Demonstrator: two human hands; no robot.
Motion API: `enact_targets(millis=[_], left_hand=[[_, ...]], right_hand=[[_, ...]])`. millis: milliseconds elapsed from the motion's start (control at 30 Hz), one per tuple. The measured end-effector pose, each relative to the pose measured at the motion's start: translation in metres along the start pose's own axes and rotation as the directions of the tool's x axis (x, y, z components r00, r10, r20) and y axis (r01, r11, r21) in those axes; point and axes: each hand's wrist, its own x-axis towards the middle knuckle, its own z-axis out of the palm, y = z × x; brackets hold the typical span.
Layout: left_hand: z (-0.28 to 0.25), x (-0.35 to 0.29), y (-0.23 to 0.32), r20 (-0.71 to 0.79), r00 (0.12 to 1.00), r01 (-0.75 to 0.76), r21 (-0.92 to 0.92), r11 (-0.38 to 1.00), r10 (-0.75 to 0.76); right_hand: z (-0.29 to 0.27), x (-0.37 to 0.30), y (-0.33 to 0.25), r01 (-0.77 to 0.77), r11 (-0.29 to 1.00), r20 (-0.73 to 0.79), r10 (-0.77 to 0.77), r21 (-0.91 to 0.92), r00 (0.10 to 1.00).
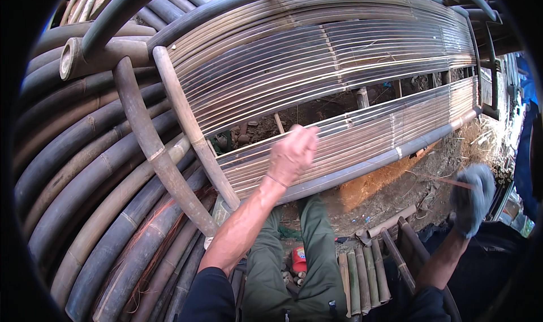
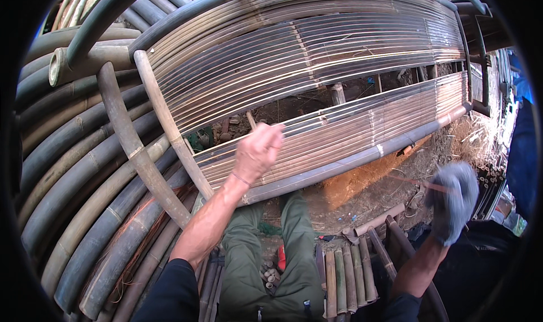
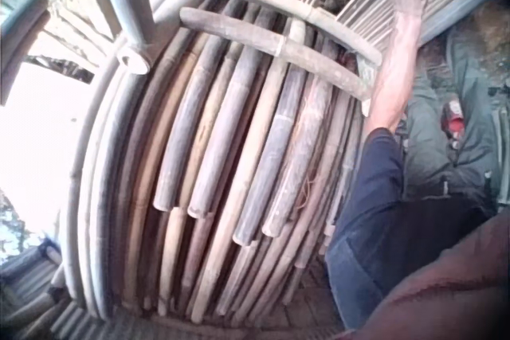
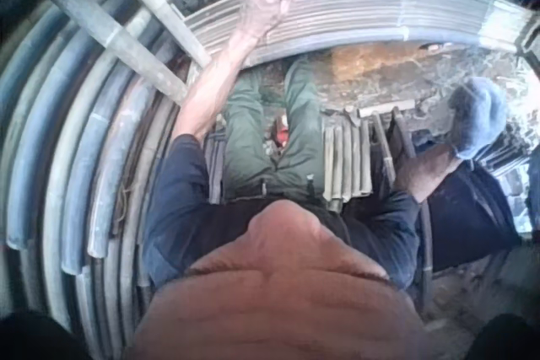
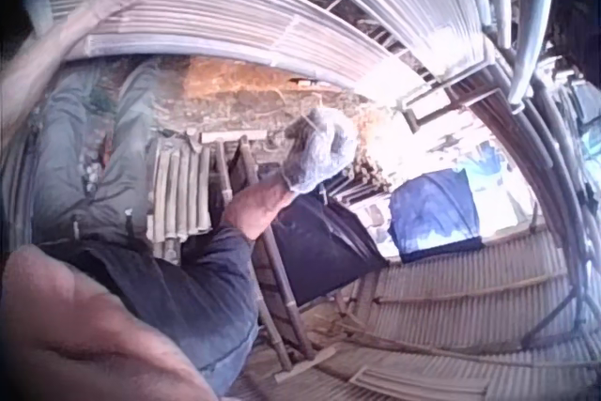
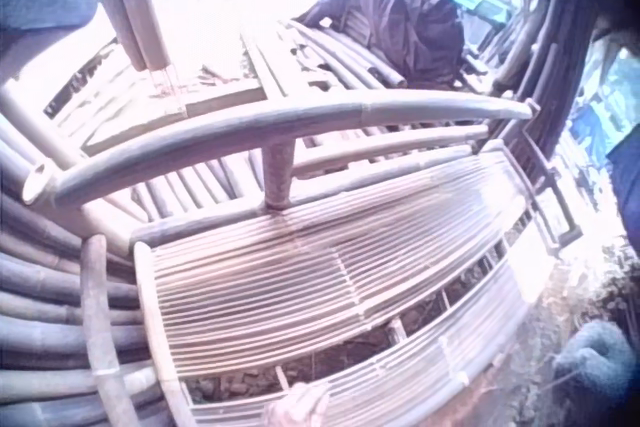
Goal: The person weaves thin bamboo strips into a larger bamboo frame, interlacing them by hand. They use a thin wire to secure the woven strips to the frame, wrapping and twisting it to hold the structure together.
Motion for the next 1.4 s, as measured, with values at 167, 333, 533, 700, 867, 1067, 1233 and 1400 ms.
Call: enact_targets(millis=[167,333,533,700,867,1067,1233,1400], left_hand=[[-0.046,0.007,-0.144,-0.342,0.92,0.237,0.091,0.967,-0.193],[-0.041,0.002,-0.139,0.067,0.896,0.405,0.28,0.87,-0.438],[-0.002,0.029,-0.135,0.103,0.97,0.215,0.051,0.975,-0.219],[0.007,0.05,-0.131,0.121,0.973,0.212,-0.127,0.969,-0.197],[0.003,0.014,-0.135,-0.24,0.937,0.229,-0.12,0.966,-0.252],[-0.02,-0.017,-0.097,0.11,0.961,0.269,-0.58,0.769,-0.253],[-0.036,-0.017,-0.06,0.188,0.963,0.256,-0.419,0.871,-0.193],[-0.008,-0.003,-0.104,-0.276,0.959,0.043,-0.058,0.997,-0.057]], right_hand=[[0.056,0.051,0.096,-0.653,0.707,0.536,0.453,0.271,0.712],[0.212,0.076,0.11,-0.226,0.956,0.153,0.256,-0.188,0.954],[0.385,0.052,0.013,0.293,0.824,0.601,0.07,-0.485,0.796],[0.421,0.065,0.03,0.164,0.981,0.822,-0.007,-0.105,0.57],[0.379,0.052,0.002,0.231,0.949,0.683,-0.024,-0.214,0.73],[0.337,0.012,-0.014,0.363,0.924,0.392,-0.38,0.12,0.838],[0.294,-0.072,0.021,0.124,0.98,0.225,-0.158,0.157,0.961],[0.152,-0.272,0.162,-0.077,0.815,0.463,0.401,-0.575,0.79]])
